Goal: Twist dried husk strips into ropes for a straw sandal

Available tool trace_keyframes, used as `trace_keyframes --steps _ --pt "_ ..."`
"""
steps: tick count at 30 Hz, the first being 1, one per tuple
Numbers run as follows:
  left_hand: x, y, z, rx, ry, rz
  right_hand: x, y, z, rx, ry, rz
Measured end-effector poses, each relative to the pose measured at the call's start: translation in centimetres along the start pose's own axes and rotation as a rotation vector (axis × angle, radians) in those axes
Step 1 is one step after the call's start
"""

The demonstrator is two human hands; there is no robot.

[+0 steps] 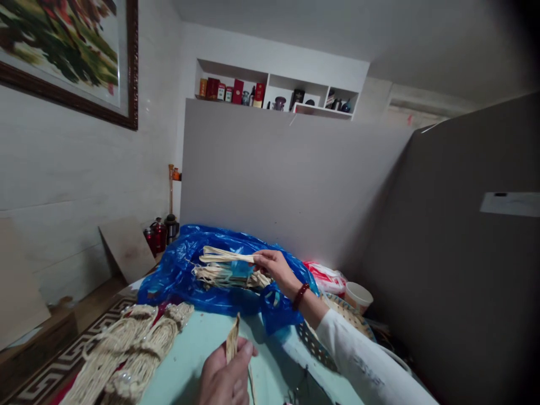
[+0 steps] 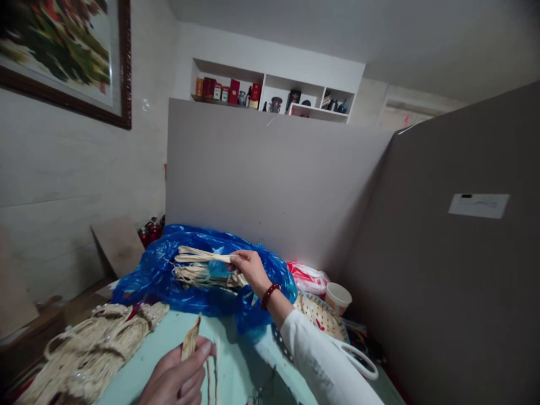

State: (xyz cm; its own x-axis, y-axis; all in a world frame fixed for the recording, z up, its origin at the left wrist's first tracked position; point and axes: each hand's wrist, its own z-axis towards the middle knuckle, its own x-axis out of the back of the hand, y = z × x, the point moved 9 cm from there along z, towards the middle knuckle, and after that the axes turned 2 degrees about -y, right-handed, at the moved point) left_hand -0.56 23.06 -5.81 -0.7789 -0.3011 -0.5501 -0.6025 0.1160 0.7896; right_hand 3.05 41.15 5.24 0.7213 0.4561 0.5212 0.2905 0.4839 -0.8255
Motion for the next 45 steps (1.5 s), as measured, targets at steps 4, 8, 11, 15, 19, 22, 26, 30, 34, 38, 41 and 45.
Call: trace_keyframes --steps 4,8,11,15,19,22,26,30,34,38,41,45 --pt "1.0 4.7 -0.4 -0.228 0.114 -0.009 -0.9 -0.8 -3.4 0.012 -0.073 0.236" --pt "1.7 8.6 -2.0 -0.385 0.257 -0.124 -2.6 -1.7 -8.6 -0.008 -0.159 0.355" --pt "1.5 10.0 -2.4 -0.413 0.252 -0.159 -3.7 -2.5 -11.6 -0.045 -0.233 0.391" --pt "1.4 10.4 -2.3 -0.411 0.227 -0.149 -4.5 -3.7 -13.3 -0.081 -0.361 0.403" --pt "2.2 10.5 -2.2 -0.402 0.292 -0.169 -3.9 -5.0 -11.9 0.102 -0.409 0.041" --pt "2.8 10.3 -2.0 -0.347 0.361 -0.175 -2.9 -4.4 -8.4 0.176 -0.29 -0.216" --pt "3.5 9.3 -1.6 -0.24 0.438 -0.154 -3.6 -2.7 -2.3 0.209 -0.27 -0.5" --pt "3.9 8.8 -1.2 -0.206 0.466 -0.142 -3.9 -0.3 3.2 0.149 -0.283 -0.726" --pt "4.2 7.8 -0.9 -0.165 0.497 -0.129 -2.4 2.1 5.6 0.025 -0.229 -0.809" --pt "3.5 7.4 -1.0 -0.176 0.447 -0.113 -1.1 1.8 4.7 0.008 -0.171 -0.69" --pt "2.7 7.4 -1.1 -0.195 0.38 -0.076 -0.5 -1.0 1.8 0.079 -0.121 -0.444" --pt "1.6 7.1 -1.0 -0.225 0.236 -0.043 -2.8 -4.9 -4.4 0.143 -0.257 -0.006"
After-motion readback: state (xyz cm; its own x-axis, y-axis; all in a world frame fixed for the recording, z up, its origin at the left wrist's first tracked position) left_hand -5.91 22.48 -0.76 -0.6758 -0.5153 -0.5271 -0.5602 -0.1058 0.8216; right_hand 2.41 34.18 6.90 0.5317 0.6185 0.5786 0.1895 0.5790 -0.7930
